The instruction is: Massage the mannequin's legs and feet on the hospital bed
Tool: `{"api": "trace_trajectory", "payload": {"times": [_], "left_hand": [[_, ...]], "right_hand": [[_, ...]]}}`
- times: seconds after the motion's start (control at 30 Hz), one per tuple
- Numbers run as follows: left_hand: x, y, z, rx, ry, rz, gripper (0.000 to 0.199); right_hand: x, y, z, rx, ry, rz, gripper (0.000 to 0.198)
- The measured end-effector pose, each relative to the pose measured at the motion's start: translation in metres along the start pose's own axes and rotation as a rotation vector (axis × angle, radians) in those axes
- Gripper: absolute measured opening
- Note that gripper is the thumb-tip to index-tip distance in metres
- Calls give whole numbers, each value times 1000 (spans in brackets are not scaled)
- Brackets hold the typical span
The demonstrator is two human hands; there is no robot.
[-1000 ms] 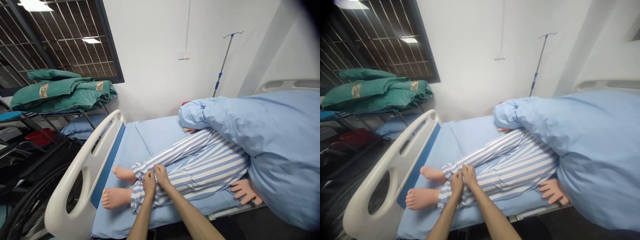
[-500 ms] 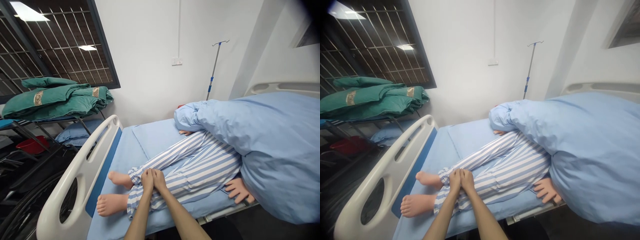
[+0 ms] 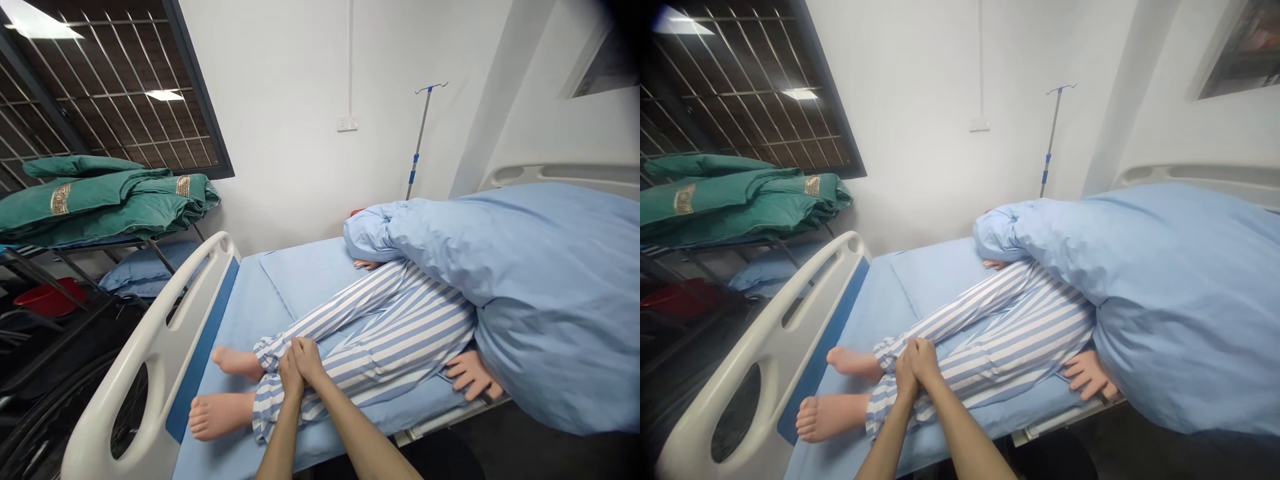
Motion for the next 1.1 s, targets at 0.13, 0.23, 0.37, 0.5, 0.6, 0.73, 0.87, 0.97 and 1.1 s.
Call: {"api": "trace_trajectory", "payload": {"times": [0.13, 0.23, 0.37, 0.5, 0.6, 0.73, 0.87, 0.97, 1.1], "left_hand": [[6, 3, -2, -17, 43, -127, 35], [10, 0, 0, -45, 65, -167, 34], [9, -13, 6, -52, 38, -187, 32], [3, -15, 2, -71, -72, -197, 31], [-1, -8, -5, -67, -138, -143, 35], [4, -2, -6, -36, -80, -77, 36], [9, -7, -4, -8, -8, -36, 31], [11, -11, -5, 7, 14, -10, 29], [11, -12, -6, 9, 5, -18, 31]], "right_hand": [[-2, -12, 0, -2, -19, -13, 44], [-4, -16, 0, -2, -33, -3, 44], [-8, -15, 2, 21, -39, 36, 47], [-8, -17, 2, 21, -34, 59, 48], [-4, -22, 3, 35, -45, 76, 47], [-4, -20, 7, 57, -45, 60, 48], [-16, 3, 5, -46, -18, -167, 44], [-21, 13, -3, -159, 46, -346, 38], [-26, 4, -9, -146, 36, -371, 42]]}}
Point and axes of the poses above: each hand's wrist, its own z-axis towards the middle knuckle, its own x-axis out of the palm, y = z × x, the point moved 10 cm from there along z, towards the middle knuckle, and after that the axes turned 10 degrees about x, right-handed, at the moved point
